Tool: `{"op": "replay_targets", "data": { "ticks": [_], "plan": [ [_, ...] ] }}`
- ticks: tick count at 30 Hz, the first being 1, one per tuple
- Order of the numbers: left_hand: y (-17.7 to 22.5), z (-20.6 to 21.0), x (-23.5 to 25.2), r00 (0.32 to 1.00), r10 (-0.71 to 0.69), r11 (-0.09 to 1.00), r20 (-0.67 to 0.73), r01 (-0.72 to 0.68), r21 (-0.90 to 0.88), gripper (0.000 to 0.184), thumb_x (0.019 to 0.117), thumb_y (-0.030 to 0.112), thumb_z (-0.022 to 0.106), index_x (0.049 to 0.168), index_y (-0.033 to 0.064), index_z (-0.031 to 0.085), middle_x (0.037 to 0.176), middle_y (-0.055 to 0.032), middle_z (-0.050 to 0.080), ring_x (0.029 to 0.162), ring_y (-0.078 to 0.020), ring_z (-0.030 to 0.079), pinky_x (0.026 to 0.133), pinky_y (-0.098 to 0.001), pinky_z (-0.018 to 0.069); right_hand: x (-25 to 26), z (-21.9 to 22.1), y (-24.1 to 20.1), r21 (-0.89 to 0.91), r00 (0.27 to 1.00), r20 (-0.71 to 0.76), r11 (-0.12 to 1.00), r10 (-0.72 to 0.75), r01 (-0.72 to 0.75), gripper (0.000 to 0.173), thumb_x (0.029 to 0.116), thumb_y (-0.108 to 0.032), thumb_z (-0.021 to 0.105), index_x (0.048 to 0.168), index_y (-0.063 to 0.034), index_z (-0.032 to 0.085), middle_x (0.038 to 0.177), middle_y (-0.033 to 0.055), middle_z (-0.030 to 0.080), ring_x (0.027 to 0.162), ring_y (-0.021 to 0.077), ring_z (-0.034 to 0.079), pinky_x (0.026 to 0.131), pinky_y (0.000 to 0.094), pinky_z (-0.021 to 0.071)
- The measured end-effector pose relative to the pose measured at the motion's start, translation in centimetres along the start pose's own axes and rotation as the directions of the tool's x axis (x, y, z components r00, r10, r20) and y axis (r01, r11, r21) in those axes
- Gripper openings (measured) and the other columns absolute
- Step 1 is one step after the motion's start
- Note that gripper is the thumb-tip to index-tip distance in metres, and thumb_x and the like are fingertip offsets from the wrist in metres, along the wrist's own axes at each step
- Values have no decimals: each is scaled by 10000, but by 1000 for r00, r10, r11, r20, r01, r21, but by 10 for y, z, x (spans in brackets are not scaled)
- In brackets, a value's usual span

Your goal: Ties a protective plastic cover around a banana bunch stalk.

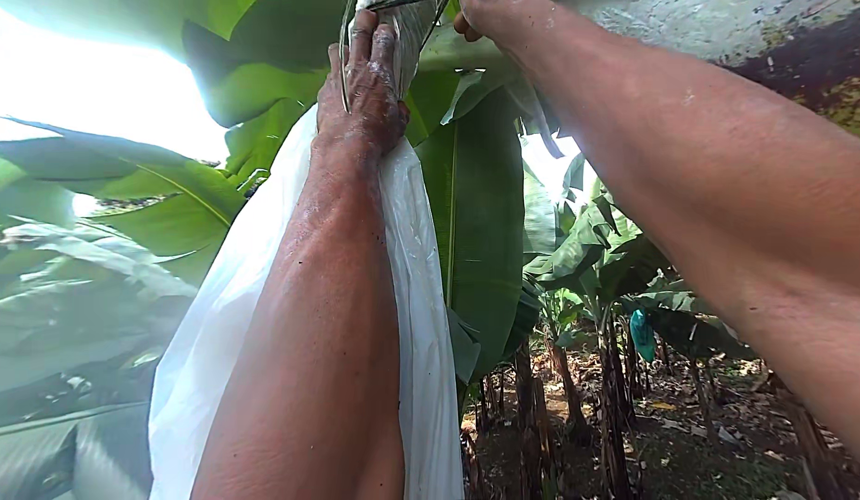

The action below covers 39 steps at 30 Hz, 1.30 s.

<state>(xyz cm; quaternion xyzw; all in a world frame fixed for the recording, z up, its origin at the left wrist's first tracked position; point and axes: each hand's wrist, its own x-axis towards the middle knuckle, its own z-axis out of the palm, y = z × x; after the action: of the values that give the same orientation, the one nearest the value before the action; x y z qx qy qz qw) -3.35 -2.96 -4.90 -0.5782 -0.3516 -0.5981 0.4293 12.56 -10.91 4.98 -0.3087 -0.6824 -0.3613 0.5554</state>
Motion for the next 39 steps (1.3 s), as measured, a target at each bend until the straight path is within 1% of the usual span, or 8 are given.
{"op": "replay_targets", "data": {
  "ticks": [4, 5, 11, 18, 29, 32, 35, 39],
  "plan": [
    [0, 3, -2, 999, 15, 1000, -44, -14, 2, 831, 866, 146, 695, 1601, 268, 325, 1689, -72, 228, 1385, -475, 420, 888, -627, 526, -17, -12, -9, -223, 1000, 24, 974, -19, 24, 237, 1041, -117, 516, 1135, 4, 697, 1022, 161, 683, 868, 239, 664, 811, 428, 553],
    [1, 3, -3, 998, 32, 999, -46, -31, 13, 802, 891, 128, 667, 1595, 320, 334, 1683, -95, 236, 1359, -505, 434, 849, -638, 533, -18, -12, -9, -204, 1000, 23, 979, 18, -13, 227, 1055, -136, 506, 1100, -8, 688, 943, 121, 650, 765, 186, 625, 717, 367, 544],
    [7, 9, -3, 1000, 14, 993, -26, -11, 119, 750, 950, 97, 583, 1545, 482, 338, 1673, -161, 213, 1302, -587, 440, 753, -666, 538, -26, -20, -13, 444, 949, 310, 873, 61, -202, 192, 1081, -141, 502, 1081, -13, 646, 793, 24, 617, 577, 59, 591, 513, 177, 518],
    [14, 10, 0, 997, -70, 994, -16, 71, 87, 767, 927, 168, 618, 1613, 251, 284, 1657, -194, 237, 1299, -565, 456, 763, -686, 523, -47, -7, -12, 558, 892, 448, 799, -64, -222, 223, 1037, -31, 481, 1235, -28, 584, 826, 71, 631, 564, 100, 597, 475, 201, 502],
    [9, 12, -5, 1000, -20, 998, 22, 19, 62, 317, 1021, 286, 539, 1288, 153, 648, 1607, -211, 323, 1361, -527, 419, 880, -697, 489, -55, 11, -3, 603, 864, 500, 735, -48, -308, 201, 1052, -15, 442, 1193, -7, 585, 920, 109, 663, 666, 144, 682, 572, 254, 591],
    [-1, 19, -6, 1000, -4, 995, -5, 4, 95, 334, 1021, 234, 539, 1289, 57, 629, 1593, -239, 349, 1303, -577, 457, 839, -726, 495, -55, 17, 1, 501, 864, 504, 815, -3, -289, 202, 1076, -102, 447, 1152, -13, 613, 934, 113, 732, 693, 157, 727, 579, 273, 600],
    [-25, 46, 3, 986, 55, 996, -161, -41, 84, 317, 1020, 304, 525, 1317, 259, 625, 1576, -161, 411, 1210, -536, 537, 773, -682, 514, -56, 19, 12, 372, 902, 427, 898, 59, -235, 266, 1103, -153, 394, 1261, -108, 604, 977, 74, 737, 728, 159, 730, 577, 286, 594],
    [-32, 43, 6, 951, 125, 983, -284, -81, 164, 468, 1035, 336, 508, 1445, 113, 470, 1378, -279, 538, 1164, -524, 563, 886, -644, 445, -62, 25, 19, 419, 920, 384, 873, 78, -249, 332, 1076, -91, 384, 1337, -125, 586, 884, 105, 697, 715, 186, 717, 582, 306, 593]
  ]
}}
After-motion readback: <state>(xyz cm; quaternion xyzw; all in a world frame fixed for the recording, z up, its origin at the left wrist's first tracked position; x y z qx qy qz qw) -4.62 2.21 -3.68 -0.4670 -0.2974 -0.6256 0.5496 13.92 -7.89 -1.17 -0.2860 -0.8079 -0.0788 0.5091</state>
